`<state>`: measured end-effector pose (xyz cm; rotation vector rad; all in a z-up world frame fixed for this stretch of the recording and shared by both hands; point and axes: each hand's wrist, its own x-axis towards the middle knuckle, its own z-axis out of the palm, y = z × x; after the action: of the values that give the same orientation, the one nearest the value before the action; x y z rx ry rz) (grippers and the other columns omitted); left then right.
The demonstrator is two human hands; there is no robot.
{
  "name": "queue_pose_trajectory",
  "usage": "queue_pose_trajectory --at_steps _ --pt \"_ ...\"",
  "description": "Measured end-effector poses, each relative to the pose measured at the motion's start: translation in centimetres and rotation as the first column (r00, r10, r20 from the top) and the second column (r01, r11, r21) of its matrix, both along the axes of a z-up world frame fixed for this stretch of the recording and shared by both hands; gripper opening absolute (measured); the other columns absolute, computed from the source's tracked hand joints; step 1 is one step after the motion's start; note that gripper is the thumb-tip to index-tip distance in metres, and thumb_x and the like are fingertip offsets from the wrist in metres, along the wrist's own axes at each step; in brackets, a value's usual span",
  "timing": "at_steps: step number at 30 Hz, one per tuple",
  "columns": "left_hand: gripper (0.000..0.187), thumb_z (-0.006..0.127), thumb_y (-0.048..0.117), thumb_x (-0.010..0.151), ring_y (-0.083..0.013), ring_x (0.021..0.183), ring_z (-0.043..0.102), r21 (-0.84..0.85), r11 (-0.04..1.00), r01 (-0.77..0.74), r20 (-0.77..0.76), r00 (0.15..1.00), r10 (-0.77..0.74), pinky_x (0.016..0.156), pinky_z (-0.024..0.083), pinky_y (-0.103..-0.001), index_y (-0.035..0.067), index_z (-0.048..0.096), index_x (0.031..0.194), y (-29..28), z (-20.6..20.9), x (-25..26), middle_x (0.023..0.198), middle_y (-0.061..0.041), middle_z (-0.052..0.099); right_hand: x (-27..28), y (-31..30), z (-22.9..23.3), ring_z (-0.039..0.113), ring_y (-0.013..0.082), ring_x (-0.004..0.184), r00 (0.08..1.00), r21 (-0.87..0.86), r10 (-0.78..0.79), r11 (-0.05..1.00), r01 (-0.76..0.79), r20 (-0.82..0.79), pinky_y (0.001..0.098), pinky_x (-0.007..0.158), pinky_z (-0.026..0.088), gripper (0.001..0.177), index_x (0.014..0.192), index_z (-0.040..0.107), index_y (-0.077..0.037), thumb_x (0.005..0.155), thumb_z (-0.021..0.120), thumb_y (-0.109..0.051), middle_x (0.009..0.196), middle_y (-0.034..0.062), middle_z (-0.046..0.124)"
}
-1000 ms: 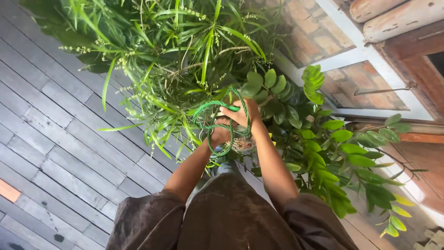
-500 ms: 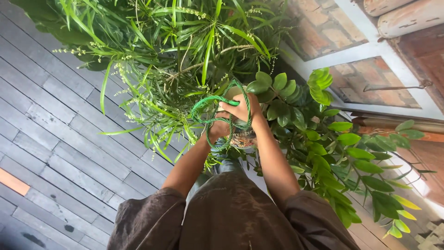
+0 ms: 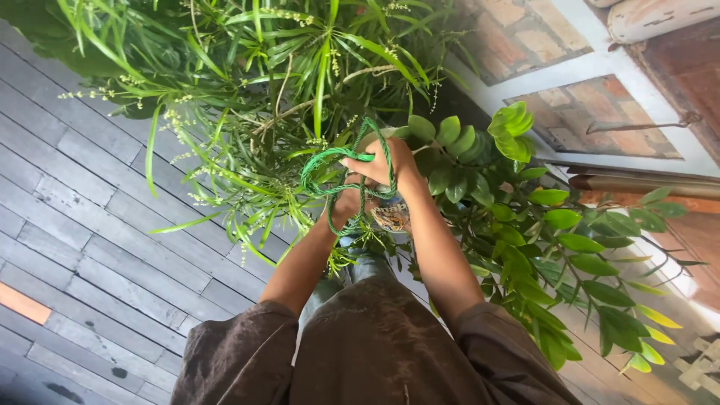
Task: The person is watering the plants using a bucket and rope.
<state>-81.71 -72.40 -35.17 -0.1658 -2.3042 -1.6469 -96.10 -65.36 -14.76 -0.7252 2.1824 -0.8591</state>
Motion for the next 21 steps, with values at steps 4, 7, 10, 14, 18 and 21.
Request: queue_pose_trajectory --at_steps 4,7,10,14,18,21 --pt "0.035 0.076 0.016 0.074 -0.0339 0.092 0.067 -0.358 0.934 0.018 0.252 0.964 0.079 0.077 0.051 -0.046 0.007 0.070 0.106 2.8 -3.1 1.1 0.099 -0.013 0.069 0.5 1.3 1.0 0.059 0.0347 0.048 0.993 0.119 0.038 0.993 -0.025 -0.111 0.0419 0.052 0.046 0.064 0.058 0.066 -0.001 0.074 0.080 -0.061 0.050 0.0168 0.056" --pt "0.029 0.073 0.019 0.082 -0.0318 0.086 0.065 -0.610 0.778 0.150 0.427 0.889 0.163 0.071 0.050 -0.046 0.005 0.069 0.107 3.5 -4.2 3.1 0.094 -0.015 0.068 2.0 3.6 2.6 0.057 0.0371 0.049 0.993 0.050 -0.001 0.999 0.007 -0.118 0.0429 0.052 0.045 0.060 0.062 0.065 -0.001 0.077 0.081 -0.056 0.053 0.0189 0.055" --pt "0.028 0.068 0.018 0.081 -0.0283 0.092 0.065 -0.719 0.692 0.072 0.222 0.966 0.130 0.080 0.050 -0.046 0.007 0.068 0.106 2.7 -2.0 4.7 0.097 -0.011 0.069 4.2 6.4 1.7 0.060 0.0358 0.052 0.989 -0.114 -0.060 0.992 0.044 -0.136 0.0423 0.052 0.046 0.053 0.066 0.065 -0.003 0.079 0.081 -0.052 0.059 0.0175 0.058" --pt "0.010 0.062 0.020 0.102 -0.0266 0.099 0.064 -0.651 0.708 0.274 0.462 0.883 0.083 0.087 0.048 -0.043 0.013 0.068 0.102 1.5 -6.0 6.9 0.099 -0.005 0.070 7.3 8.4 1.0 0.067 0.0329 0.064 0.987 -0.178 -0.097 0.981 0.073 -0.129 0.0414 0.059 0.050 0.044 0.079 0.069 -0.006 0.082 0.080 -0.049 0.072 0.0158 0.066" --pt "0.030 0.065 0.023 0.082 -0.0262 0.097 0.064 -0.698 0.680 0.226 0.204 0.972 -0.114 0.083 0.047 -0.044 0.011 0.072 0.110 -1.3 5.9 6.9 0.102 -0.009 0.072 11.2 9.2 2.4 0.067 0.0353 0.084 0.979 -0.238 -0.147 0.965 0.111 -0.138 0.0426 0.073 0.053 0.044 0.093 0.067 -0.004 0.082 0.079 -0.046 0.091 0.0177 0.067" --pt "0.022 0.068 0.027 0.073 -0.0285 0.097 0.066 -0.550 0.761 0.344 0.092 0.931 -0.354 0.083 0.048 -0.046 0.015 0.071 0.092 -2.6 8.7 7.4 0.096 -0.007 0.072 14.3 9.3 2.1 0.062 0.0356 0.094 0.993 -0.308 -0.083 0.950 0.054 -0.084 0.0449 0.084 0.049 0.047 0.100 0.067 -0.003 0.079 0.080 -0.043 0.097 0.0182 0.064"
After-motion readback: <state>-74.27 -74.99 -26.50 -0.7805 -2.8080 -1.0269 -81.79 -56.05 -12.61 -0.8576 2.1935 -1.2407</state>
